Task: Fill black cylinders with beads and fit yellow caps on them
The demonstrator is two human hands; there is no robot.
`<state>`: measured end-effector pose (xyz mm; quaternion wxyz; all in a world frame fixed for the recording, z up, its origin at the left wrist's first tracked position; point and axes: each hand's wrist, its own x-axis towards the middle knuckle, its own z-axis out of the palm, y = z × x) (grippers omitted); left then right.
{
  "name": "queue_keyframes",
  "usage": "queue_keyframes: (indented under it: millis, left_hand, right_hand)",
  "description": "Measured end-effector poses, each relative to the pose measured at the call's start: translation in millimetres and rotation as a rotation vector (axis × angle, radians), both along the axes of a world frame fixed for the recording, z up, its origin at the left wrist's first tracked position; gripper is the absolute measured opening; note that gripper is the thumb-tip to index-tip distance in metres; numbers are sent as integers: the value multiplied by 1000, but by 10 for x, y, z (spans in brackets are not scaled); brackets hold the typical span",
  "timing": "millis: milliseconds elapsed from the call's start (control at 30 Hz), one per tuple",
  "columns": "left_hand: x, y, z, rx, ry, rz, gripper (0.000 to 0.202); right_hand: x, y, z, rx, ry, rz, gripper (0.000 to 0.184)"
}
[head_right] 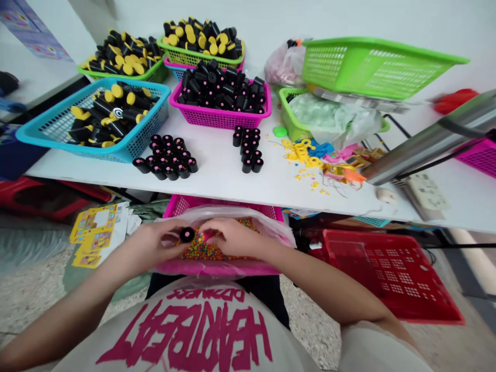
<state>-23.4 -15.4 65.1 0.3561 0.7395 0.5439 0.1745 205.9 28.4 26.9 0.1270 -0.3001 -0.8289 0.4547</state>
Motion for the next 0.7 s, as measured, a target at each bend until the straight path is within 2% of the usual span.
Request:
queue_keyframes:
  millis: [100, 167, 300, 367, 467, 533, 633, 700]
  left_hand:
    - [64, -31, -217, -32, 16, -34, 27]
    - [117, -11, -276, -32, 35, -27, 31]
    - [164, -5, -273, -5, 2, -23, 32]
    - [160, -11, -271, 24, -26, -35, 32]
    - [150, -5, -293, 51, -57, -49, 35]
    - [150, -2, -310, 43, -58, -46, 35]
    - [150, -25, -304, 32, -45, -54, 33]
    - [128, -56, -260, 49, -71, -79, 31]
  right_hand:
    - [-49, -30, 116, 101, -26, -7, 32]
    - [-82, -54, 170, 165, -73, -1, 35]
    - [-109, -127, 208, 173, -125, -83, 28]
    - [-107, -164, 214, 246, -151, -98, 27]
    - [-91, -188, 264, 471, -220, 18, 29]
    - [-70, -176, 337, 565, -259, 76, 35]
    - [-4, -124, 445, 576, -280, 57, 44]
    - [59, -84, 444, 536, -309, 23, 46]
